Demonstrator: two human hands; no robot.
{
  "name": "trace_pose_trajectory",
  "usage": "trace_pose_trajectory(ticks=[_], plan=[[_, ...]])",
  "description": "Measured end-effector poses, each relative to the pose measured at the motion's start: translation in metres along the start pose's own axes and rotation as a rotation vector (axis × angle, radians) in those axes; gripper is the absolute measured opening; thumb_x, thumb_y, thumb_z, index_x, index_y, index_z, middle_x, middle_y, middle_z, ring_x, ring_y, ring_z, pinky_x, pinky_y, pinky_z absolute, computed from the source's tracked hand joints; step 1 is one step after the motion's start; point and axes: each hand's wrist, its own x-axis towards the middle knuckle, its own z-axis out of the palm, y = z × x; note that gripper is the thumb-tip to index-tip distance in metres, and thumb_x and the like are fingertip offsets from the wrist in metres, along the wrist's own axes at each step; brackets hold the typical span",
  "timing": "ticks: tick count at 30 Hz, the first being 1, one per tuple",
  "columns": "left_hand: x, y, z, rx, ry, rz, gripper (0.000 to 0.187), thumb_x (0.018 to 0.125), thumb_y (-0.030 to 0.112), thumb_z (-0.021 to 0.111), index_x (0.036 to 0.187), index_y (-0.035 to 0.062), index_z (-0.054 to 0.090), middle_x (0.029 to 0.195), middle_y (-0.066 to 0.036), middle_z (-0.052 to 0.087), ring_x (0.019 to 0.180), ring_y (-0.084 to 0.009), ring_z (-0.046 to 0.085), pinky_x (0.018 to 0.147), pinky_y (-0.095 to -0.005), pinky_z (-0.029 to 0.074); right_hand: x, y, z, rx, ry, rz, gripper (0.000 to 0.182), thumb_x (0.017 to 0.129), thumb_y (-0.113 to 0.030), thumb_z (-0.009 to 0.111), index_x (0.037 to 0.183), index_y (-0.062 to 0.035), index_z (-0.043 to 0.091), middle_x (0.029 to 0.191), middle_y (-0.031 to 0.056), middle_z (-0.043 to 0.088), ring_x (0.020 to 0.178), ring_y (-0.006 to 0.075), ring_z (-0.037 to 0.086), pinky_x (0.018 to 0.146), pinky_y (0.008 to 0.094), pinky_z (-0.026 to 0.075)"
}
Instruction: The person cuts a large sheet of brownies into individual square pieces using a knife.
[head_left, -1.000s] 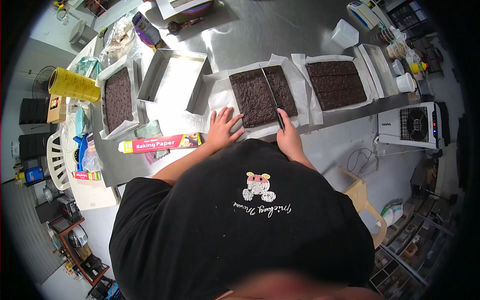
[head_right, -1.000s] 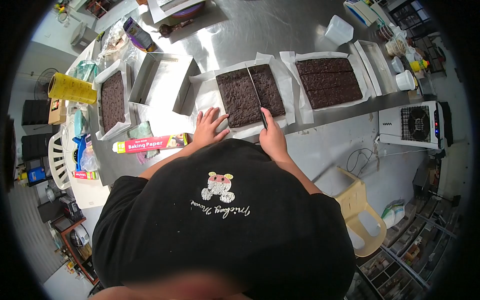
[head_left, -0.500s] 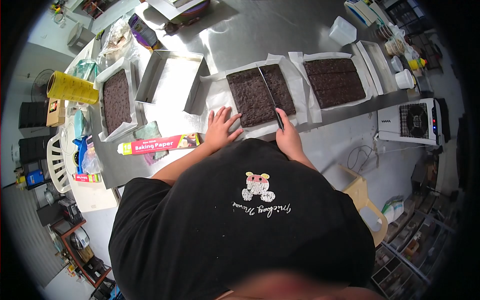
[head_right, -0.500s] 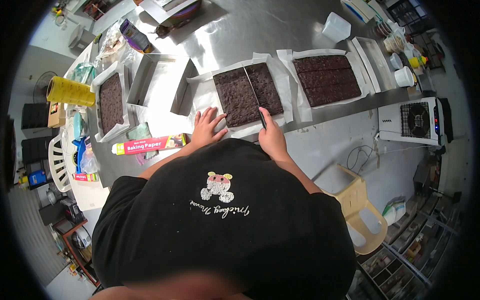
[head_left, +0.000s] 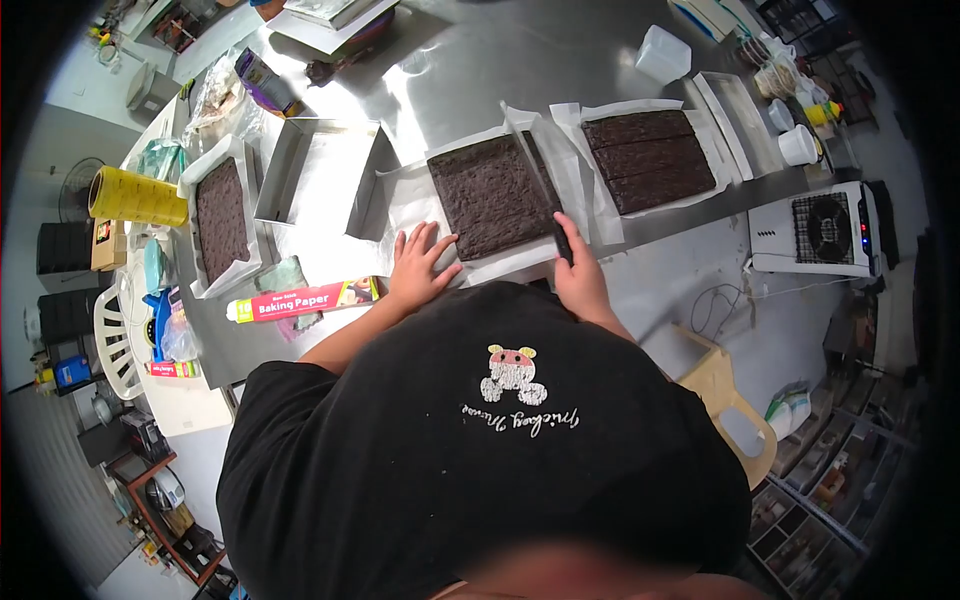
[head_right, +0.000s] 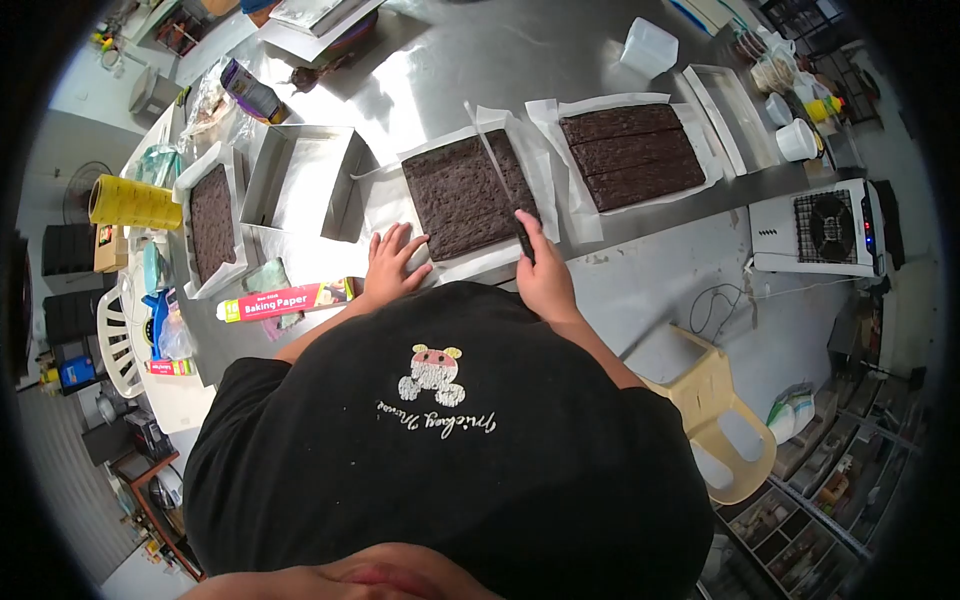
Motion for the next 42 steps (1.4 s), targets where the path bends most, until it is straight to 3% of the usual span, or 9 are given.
trace_pose_trajectory(ticks=[2, 6, 10, 23, 29, 32, 36, 38, 42], plan=[[0.0, 0.001, 0.0, 0.004, -0.003, -0.01, 0.05, 0.082, 0.045, 0.06, 0.126, 0.0242, 0.053, 0.138, -0.015, 0.04, 0.134, -0.0304, 0.03, 0.109, -0.053, 0.015, 0.003, -0.002, -0.017, 0.005, 0.128, -0.038, 0.057, 0.084, -0.001, 0.046, 0.137, -0.0162, 0.037, 0.124, 0.022, 0.052, 0.114, 0.0391, 0.05, 0.095, 0.0398, 0.04], [0.002, 0.006, -0.003, 0.001, 0.005, -0.018, 0.049, 0.082, 0.044, 0.061, 0.126, 0.0237, 0.053, 0.137, -0.015, 0.041, 0.133, -0.0306, 0.031, 0.109, -0.0529, 0.016, 0.016, 0.031, -0.056, -0.099, 0.295, 0.157, 0.062, 0.083, 0.0, 0.042, 0.141, -0.0185, 0.029, 0.12, 0.0282, 0.053, 0.105, 0.0428, 0.054, 0.088, 0.0448, 0.043], [0.002, 0.006, 0.0, 0.015, 0.015, -0.019, 0.049, 0.081, 0.044, 0.061, 0.125, 0.0233, 0.054, 0.137, -0.015, 0.041, 0.132, -0.0312, 0.033, 0.109, -0.0531, 0.017, 0.02, 0.072, -0.088, -0.259, 0.201, 0.412, 0.065, 0.082, -0.003, 0.042, 0.142, -0.0207, 0.026, 0.106, 0.0294, 0.057, 0.096, 0.044, 0.057, 0.083, 0.0483, 0.044], [0.003, 0.007, 0.0, 0.018, 0.003, -0.027, 0.047, 0.081, 0.041, 0.062, 0.124, 0.0225, 0.055, 0.137, -0.014, 0.041, 0.131, -0.0314, 0.035, 0.108, -0.0538, 0.017, 0.029, 0.092, -0.11, -0.248, 0.177, 0.386, 0.065, 0.081, -0.003, 0.041, 0.142, -0.0211, 0.028, 0.112, 0.028, 0.057, 0.099, 0.0423, 0.057, 0.086, 0.0463, 0.044], [0.018, 0.018, -0.004, -0.038, 0.115, -0.155, 0.046, 0.081, 0.031, 0.063, 0.124, 0.0189, 0.054, 0.136, -0.015, 0.041, 0.128, -0.0334, 0.038, 0.104, -0.0631, 0.016, 0.04, 0.102, -0.138, -0.149, 0.205, 0.401, 0.065, 0.081, -0.001, 0.041, 0.142, -0.0211, 0.029, 0.118, 0.0252, 0.056, 0.102, 0.0401, 0.057, 0.087, 0.0438, 0.044], [0.052, 0.035, -0.007, -0.104, 0.298, -0.122, 0.043, 0.083, 0.027, 0.062, 0.123, 0.015, 0.055, 0.133, -0.016, 0.044, 0.124, -0.035, 0.041, 0.105, -0.0579, 0.021, 0.043, 0.106, -0.148, -0.108, 0.208, 0.416, 0.064, 0.081, -0.001, 0.041, 0.141, -0.0218, 0.03, 0.119, 0.0242, 0.055, 0.105, 0.0395, 0.056, 0.088, 0.0428, 0.044], [0.119, 0.105, -0.023, -0.346, 0.423, -0.043, 0.037, 0.082, 0.013, 0.065, 0.118, 0.0079, 0.058, 0.122, -0.015, 0.054, 0.115, -0.0323, 0.05, 0.096, -0.0381, 0.04, 0.047, 0.123, -0.157, -0.104, 0.201, 0.379, 0.064, 0.082, -0.002, 0.042, 0.141, -0.0226, 0.031, 0.121, 0.0234, 0.055, 0.107, 0.0388, 0.055, 0.089, 0.0421, 0.044], [0.147, 0.151, -0.027, -0.369, 0.385, 0.045, 0.031, 0.085, 0.009, 0.061, 0.115, 0.005, 0.059, 0.111, -0.014, 0.062, 0.105, -0.0279, 0.058, 0.091, -0.0343, 0.044, 0.049, 0.128, -0.161, -0.087, 0.185, 0.351, 0.063, 0.082, -0.001, 0.042, 0.14, -0.0226, 0.032, 0.122, 0.0229, 0.054, 0.109, 0.0386, 0.055, 0.09, 0.0417, 0.043], [0.192, 0.223, 0.009, -0.769, -0.103, -0.169, 0.032, 0.087, 0.01, 0.058, 0.119, 0.0021, 0.058, 0.108, -0.012, 0.065, 0.103, -0.0218, 0.062, 0.089, -0.0313, 0.046, 0.051, 0.135, -0.172, -0.08, 0.165, 0.306, 0.063, 0.082, -0.001, 0.042, 0.14, -0.0226, 0.032, 0.122, 0.0227, 0.054, 0.109, 0.0388, 0.054, 0.091, 0.0416, 0.043]])
